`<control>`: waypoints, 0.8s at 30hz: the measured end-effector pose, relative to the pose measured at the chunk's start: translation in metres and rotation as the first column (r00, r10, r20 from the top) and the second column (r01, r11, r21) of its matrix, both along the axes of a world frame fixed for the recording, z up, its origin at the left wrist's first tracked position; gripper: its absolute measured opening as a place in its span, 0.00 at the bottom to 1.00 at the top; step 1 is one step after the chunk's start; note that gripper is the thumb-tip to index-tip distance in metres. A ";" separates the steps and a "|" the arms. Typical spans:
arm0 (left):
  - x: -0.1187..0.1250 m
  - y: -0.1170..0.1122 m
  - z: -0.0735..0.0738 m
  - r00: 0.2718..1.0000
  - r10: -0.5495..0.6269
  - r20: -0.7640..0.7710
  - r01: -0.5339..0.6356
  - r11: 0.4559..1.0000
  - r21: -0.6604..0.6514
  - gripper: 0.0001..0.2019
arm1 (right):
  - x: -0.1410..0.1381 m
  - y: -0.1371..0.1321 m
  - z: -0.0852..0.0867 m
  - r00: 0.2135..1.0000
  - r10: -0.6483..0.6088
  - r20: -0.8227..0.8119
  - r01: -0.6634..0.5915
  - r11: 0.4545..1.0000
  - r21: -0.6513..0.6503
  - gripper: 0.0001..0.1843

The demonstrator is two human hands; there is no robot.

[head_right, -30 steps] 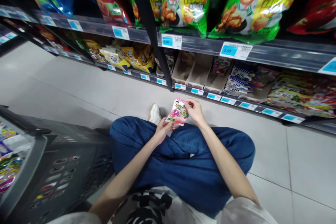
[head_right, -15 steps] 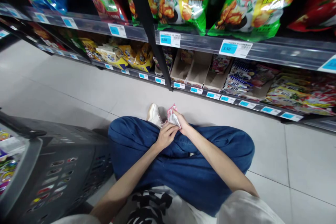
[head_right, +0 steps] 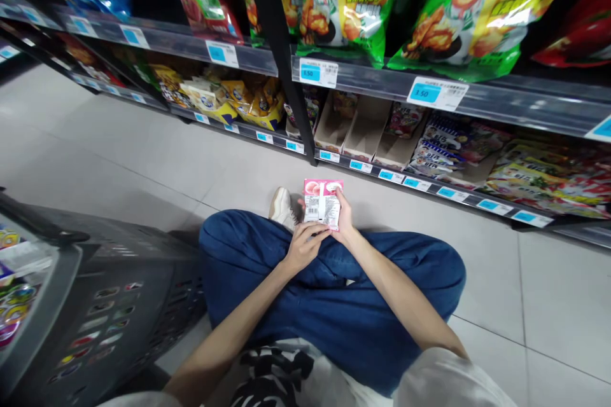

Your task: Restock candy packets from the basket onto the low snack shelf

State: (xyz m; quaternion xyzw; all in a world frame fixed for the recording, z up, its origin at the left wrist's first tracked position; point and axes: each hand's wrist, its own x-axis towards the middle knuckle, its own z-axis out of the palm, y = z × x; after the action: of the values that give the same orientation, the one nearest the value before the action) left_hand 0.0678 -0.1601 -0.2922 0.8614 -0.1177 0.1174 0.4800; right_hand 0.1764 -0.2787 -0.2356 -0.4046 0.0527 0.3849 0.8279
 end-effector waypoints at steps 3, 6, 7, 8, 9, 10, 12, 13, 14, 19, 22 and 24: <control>0.000 0.000 0.000 1.000 0.005 0.003 -0.005 1.000 -0.001 0.18 | 0.000 0.000 0.001 1.000 -0.005 0.017 0.005 1.000 0.008 0.44; 0.001 0.000 0.000 0.999 0.013 0.048 -0.015 0.999 0.048 0.20 | -0.001 0.000 0.001 1.000 -0.014 0.017 0.013 0.999 0.043 0.42; 0.001 0.000 0.000 0.998 0.016 0.066 -0.020 0.998 0.062 0.20 | -0.001 0.000 0.001 1.000 -0.011 0.010 0.011 0.999 0.051 0.42; 0.001 0.000 -0.001 0.997 0.017 0.081 -0.023 0.997 0.073 0.21 | -0.001 0.001 0.001 1.000 -0.008 0.003 0.008 0.998 0.055 0.42; 0.001 0.000 -0.001 0.996 0.018 0.087 -0.025 0.997 0.079 0.21 | -0.001 0.001 0.000 1.000 -0.005 -0.004 0.005 0.999 0.054 0.42; 0.001 0.000 -0.001 0.996 0.018 0.084 -0.025 0.996 0.082 0.21 | 0.000 0.001 0.000 1.000 -0.003 -0.010 0.003 0.999 0.049 0.43; 0.002 0.000 -0.001 0.998 0.016 0.059 -0.021 0.997 0.080 0.20 | 0.000 0.001 0.000 1.000 0.002 -0.020 -0.001 0.999 0.036 0.43; 0.002 0.000 -0.001 0.999 0.016 0.048 -0.020 0.997 0.080 0.20 | 0.000 0.001 0.000 1.000 0.010 -0.026 -0.009 0.999 0.033 0.43; 0.002 0.000 -0.002 0.999 0.016 0.044 -0.020 0.996 0.083 0.20 | 0.000 0.000 0.000 0.999 0.022 -0.031 -0.021 0.999 0.035 0.43; 0.000 -0.001 -0.005 0.993 0.055 0.106 -0.066 0.992 0.109 0.20 | -0.001 0.001 0.003 0.996 0.080 -0.042 -0.078 0.996 0.046 0.41; 0.000 -0.003 -0.007 0.981 0.161 0.106 -0.169 0.983 0.075 0.19 | -0.003 0.003 0.005 0.993 0.109 -0.040 -0.110 0.994 -0.009 0.37; 0.002 -0.004 -0.005 0.960 0.254 0.114 -0.260 0.965 0.035 0.19 | -0.005 0.006 0.004 0.994 0.107 -0.038 -0.108 0.993 -0.035 0.33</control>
State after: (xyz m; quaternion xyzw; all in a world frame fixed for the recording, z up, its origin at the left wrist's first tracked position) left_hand 0.0696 -0.1642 -0.2975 0.8733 -0.0336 0.2226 0.4320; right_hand 0.1711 -0.2724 -0.2314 -0.4152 0.0531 0.4352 0.7971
